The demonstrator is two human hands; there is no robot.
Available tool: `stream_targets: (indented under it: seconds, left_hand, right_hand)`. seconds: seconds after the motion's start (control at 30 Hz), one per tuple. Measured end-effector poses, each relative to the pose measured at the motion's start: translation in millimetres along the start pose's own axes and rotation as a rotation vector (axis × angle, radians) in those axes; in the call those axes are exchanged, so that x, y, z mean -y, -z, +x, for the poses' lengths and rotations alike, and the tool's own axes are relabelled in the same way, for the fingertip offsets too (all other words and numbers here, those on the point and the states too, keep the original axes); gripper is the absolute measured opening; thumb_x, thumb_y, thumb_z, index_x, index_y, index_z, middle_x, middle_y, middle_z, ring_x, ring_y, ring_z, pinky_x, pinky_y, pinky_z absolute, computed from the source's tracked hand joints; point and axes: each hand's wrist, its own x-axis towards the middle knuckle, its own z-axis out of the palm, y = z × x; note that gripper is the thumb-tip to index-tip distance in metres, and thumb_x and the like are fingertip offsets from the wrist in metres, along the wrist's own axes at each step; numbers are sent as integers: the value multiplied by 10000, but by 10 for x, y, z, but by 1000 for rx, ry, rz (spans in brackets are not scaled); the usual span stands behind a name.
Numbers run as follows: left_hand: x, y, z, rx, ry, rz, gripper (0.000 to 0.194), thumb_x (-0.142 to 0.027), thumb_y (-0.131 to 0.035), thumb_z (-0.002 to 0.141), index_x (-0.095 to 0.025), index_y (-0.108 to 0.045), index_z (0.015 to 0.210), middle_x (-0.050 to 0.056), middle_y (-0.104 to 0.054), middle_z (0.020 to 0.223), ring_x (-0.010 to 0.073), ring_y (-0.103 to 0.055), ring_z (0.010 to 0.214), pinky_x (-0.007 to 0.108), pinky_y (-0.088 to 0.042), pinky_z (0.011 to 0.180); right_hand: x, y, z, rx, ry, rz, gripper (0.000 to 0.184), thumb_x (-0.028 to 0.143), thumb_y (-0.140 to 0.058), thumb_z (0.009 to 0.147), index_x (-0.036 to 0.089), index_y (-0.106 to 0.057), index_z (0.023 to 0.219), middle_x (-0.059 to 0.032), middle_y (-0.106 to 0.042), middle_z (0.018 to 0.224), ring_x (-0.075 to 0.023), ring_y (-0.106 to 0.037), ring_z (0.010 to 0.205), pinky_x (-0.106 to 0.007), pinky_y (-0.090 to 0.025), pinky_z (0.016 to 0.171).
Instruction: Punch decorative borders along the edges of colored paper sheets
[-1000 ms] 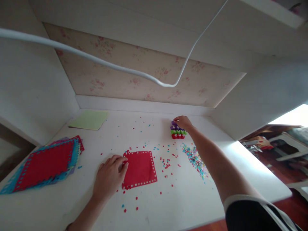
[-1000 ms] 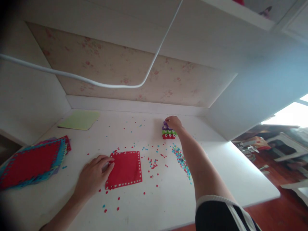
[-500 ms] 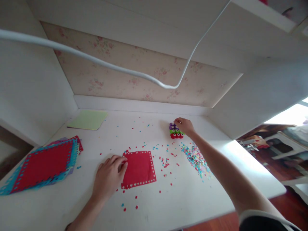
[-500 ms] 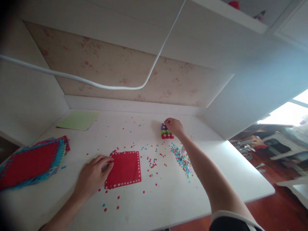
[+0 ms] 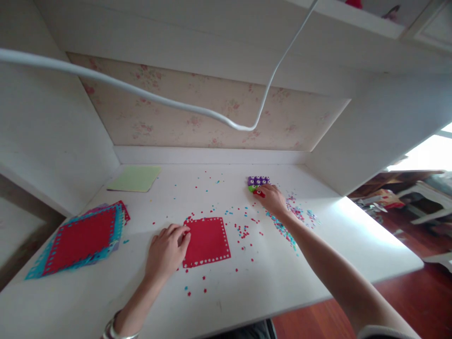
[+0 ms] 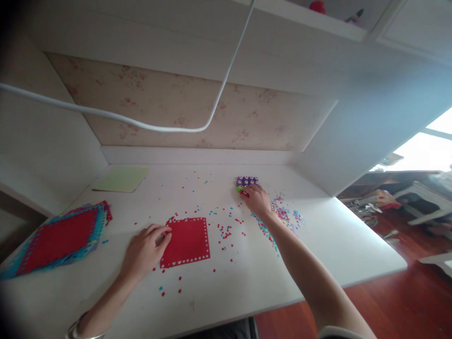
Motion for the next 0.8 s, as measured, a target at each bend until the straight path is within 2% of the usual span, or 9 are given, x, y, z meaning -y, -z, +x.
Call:
stream_targets:
  seconds: [0.1, 0.2, 0.27, 0.3, 0.37, 0.5, 0.57, 0.7, 0.8]
  left_hand:
    - [6, -9, -7, 4, 1, 12, 182, -296, -516, 910, -260, -675, 992, 30, -708, 1012, 221, -658, 925, 344, -468, 870]
    - [31, -26, -21, 12, 5, 2, 195, -288, -506, 917, -247, -675, 1006, 41, -705, 1026, 233, -658, 937, 358, -475, 851]
    - [50, -38, -32, 11, 3, -23, 210, -275, -489, 926, -234, -675, 1014, 50, -705, 1026, 238, -660, 941, 369, -481, 847]
    - [58, -44, -36, 4, 2, -49, 216, -268, -482, 929, -225, -676, 1013, 55, -707, 1022, 240, -663, 938, 373, -484, 846]
    - [66, -55, -43, -21, 2, -115, 221, -260, -472, 932, -210, -677, 999, 66, -717, 1009, 239, -671, 924, 370, -495, 841]
    - [66, -70, -57, -53, 0, -198, 227, -270, -469, 929, -217, -682, 986, 63, -746, 992, 218, -699, 882, 333, -522, 814]
    - [71, -76, -71, -49, -4, -215, 230, -287, -475, 925, -230, -689, 990, 45, -760, 971, 206, -714, 842, 314, -534, 787]
    - [89, -113, -103, -58, 8, -254, 231, -304, -485, 918, -237, -699, 971, 20, -773, 910, 194, -730, 788, 279, -549, 729]
    - [63, -114, -108, -98, 21, -279, 226, -316, -492, 914, -233, -700, 949, 20, -772, 898, 195, -730, 782, 271, -555, 717]
  right_hand:
    - [134, 103, -179, -51, -24, 63, 274, 393, -531, 899, 230, -714, 1021, -74, -676, 1084, -240, -556, 1027, -341, -412, 905]
    - [317, 271, -539, -90, -79, 154, 340, 455, -435, 951, 227, -686, 966, -43, -675, 868, -197, -594, 814, -288, -439, 752]
    - [430, 389, -860, -145, -234, 338, 395, 537, -433, 936, 220, -606, 776, -2, -556, 634, -171, -510, 596, -270, -392, 581]
    - [478, 435, -1033, -173, -320, 476, 424, 564, -450, 921, 227, -514, 672, 17, -468, 569, -160, -446, 541, -272, -350, 532]
    - [553, 479, -1370, -221, -439, 686, 481, 587, -473, 901, 239, -354, 591, 38, -333, 534, -147, -337, 494, -286, -284, 494]
    - [637, 347, -1863, -63, -565, 891, 558, 622, -458, 883, 244, -224, 546, 43, -219, 520, -134, -227, 473, -298, -226, 470]
    - [660, 233, -1974, 0, -571, 893, 574, 636, -493, 855, 242, -215, 544, 45, -189, 526, -125, -205, 480, -290, -197, 463]
    - [693, 90, -1988, -86, -596, 902, 579, 632, -557, 823, 232, -233, 559, 52, -178, 544, -104, -200, 497, -267, -178, 469]
    - [723, 102, -1940, -93, -628, 942, 564, 614, -565, 833, 227, -263, 556, 61, -194, 527, -93, -207, 481, -256, -177, 455]
